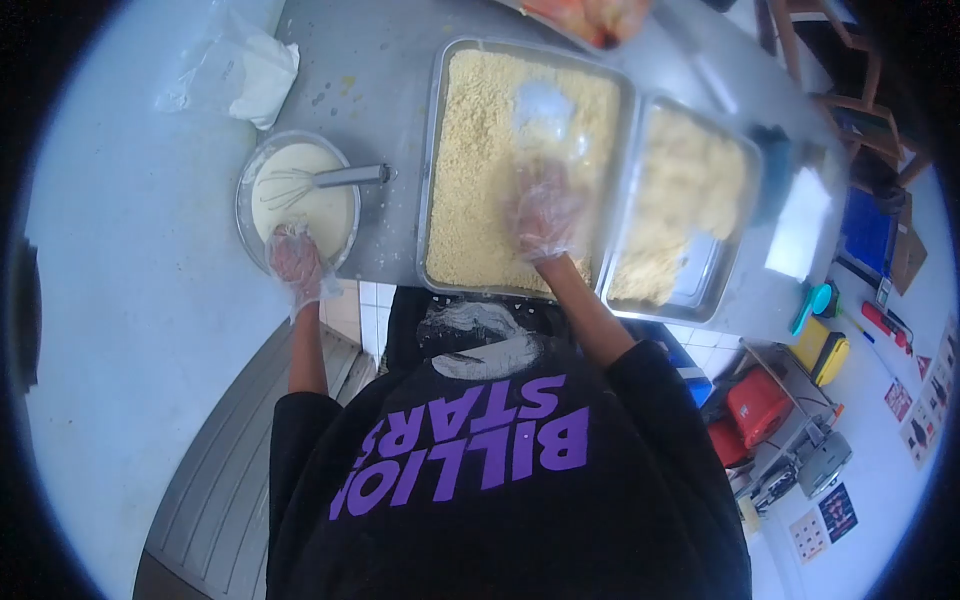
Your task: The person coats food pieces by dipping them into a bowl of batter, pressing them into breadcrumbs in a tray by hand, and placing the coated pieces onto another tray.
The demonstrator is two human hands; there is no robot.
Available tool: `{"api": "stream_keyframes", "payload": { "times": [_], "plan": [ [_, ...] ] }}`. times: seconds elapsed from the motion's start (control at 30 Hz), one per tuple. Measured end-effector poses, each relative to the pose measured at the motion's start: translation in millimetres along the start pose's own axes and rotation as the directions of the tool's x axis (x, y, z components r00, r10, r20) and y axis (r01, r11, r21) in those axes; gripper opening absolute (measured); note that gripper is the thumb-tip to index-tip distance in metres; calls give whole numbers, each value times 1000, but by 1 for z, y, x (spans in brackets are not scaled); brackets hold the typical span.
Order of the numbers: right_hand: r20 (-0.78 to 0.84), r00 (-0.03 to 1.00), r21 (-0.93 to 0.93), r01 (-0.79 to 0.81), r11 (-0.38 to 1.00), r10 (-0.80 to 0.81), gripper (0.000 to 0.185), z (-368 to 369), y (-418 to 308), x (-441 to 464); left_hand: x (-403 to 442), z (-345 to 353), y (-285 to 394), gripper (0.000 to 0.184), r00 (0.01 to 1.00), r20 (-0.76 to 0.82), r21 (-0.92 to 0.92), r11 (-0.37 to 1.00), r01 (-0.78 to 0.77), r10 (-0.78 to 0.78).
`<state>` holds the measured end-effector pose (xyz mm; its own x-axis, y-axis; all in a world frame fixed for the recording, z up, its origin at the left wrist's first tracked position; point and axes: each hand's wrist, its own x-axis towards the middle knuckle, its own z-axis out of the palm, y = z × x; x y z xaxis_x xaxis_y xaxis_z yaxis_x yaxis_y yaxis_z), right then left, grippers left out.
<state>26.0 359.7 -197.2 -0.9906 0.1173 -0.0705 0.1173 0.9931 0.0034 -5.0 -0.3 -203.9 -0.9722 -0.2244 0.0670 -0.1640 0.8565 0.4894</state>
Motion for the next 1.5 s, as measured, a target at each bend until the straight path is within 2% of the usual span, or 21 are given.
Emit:
{"api": "stream_keyframes", "payload": {
  "times": [0.03, 0.1, 0.17, 0.3, 0.37, 0.4, 0.47, 0.5, 0.57, 0.7, 0.8, 0.87, 0.9, 0.97, 1.0, 1.07, 1.2, 1.27, 1.4, 1.47, 1.5],
  "plan": [
    [-7, 995, -377, 89, 922, -99, 53, 9, 5, -2, -4, 6, -14, 36, 994, -24, 112, 988, -107, 110],
    [7, 982, -699, 140, 701, -190, 54, 21, 9, -11, -8, 6, -22, 35, 970, -41, 217, 950, -224, 238],
    [-53, 998, -39, 27, 999, -29, 54, 26, 10, -1, 0, -1, 2, 36, 989, -69, 77, 989, -127, 132],
    [-318, 946, 286, 26, 958, 69, 51, 15, 21, 11, 2, -13, 14, 37, 997, 68, -46, 999, -22, 25],
    [-37, 995, 498, -65, 864, 96, 48, 5, 36, 34, -1, -7, 15, 37, 993, -52, 40, 994, -100, 102],
    [57, 994, 554, -112, 825, 96, 47, -3, 39, 45, -1, -6, 15, 37, 993, -56, 35, 994, -106, 107],
    [-265, 933, 509, 352, 785, -246, 38, -35, 15, 68, 1, -7, 14, 35, 991, -65, -8, 993, -117, 116],
    [-268, 934, 510, 345, 788, -236, 38, -44, 2, 79, 1, -10, 18, 35, 990, -63, -9, 992, -127, 126],
    [28, 845, 218, 517, 828, -535, 32, -56, -18, 95, 1, -17, 27, 34, 998, -23, -44, 997, -63, 62],
    [231, 783, 221, 537, 814, -578, 30, -57, -2, 86, 1, -9, 8, 37, 993, -10, -22, 993, -115, 115],
    [324, 759, 595, 301, 745, -566, 32, -65, 45, 83, -4, -3, 1, 36, 1000, -4, 79, 997, -15, 15],
    [-89, 963, 621, 254, 741, -255, 37, -47, 57, 86, -2, -5, 8, 35, 990, -75, 136, 984, -111, 122],
    [-85, 965, 622, 246, 744, -248, 37, -28, 51, 87, -4, -4, 6, 35, 990, -68, 136, 984, -116, 126],
    [-157, 981, 672, 24, 740, 111, 47, 12, 27, 90, -2, -1, 0, 36, 989, -54, 69, 988, -134, 138],
    [-153, 981, 673, 17, 739, 117, 47, 7, 19, 88, -1, -2, 3, 36, 989, -48, 71, 988, -139, 142],
    [-434, 895, 99, 160, 982, -102, 52, -7, 6, 82, 4, -7, 7, 37, 997, 75, -57, 998, 14, -10],
    [-505, 858, -20, 93, 995, -90, 51, -19, 5, 91, 1, 10, -15, 40, 968, -95, 303, 933, -193, 231],
    [-83, 991, 345, -74, 936, 109, 49, -49, 9, 93, 0, -4, 4, 37, 993, -15, 94, 989, -116, 118],
    [-238, 957, 472, -33, 881, 164, 47, -14, 61, 79, 2, -16, 14, 34, 997, 41, 26, 997, -67, 66],
    [-34, 998, 326, 58, 944, -50, 45, -6, 78, 67, 1, -12, 16, 32, 992, -27, -41, 992, -121, 120],
    [168, 985, 327, -100, 940, 46, 42, -1, 72, 61, 1, -8, 13, 32, 989, -25, -55, 988, -144, 143]
  ]
}}
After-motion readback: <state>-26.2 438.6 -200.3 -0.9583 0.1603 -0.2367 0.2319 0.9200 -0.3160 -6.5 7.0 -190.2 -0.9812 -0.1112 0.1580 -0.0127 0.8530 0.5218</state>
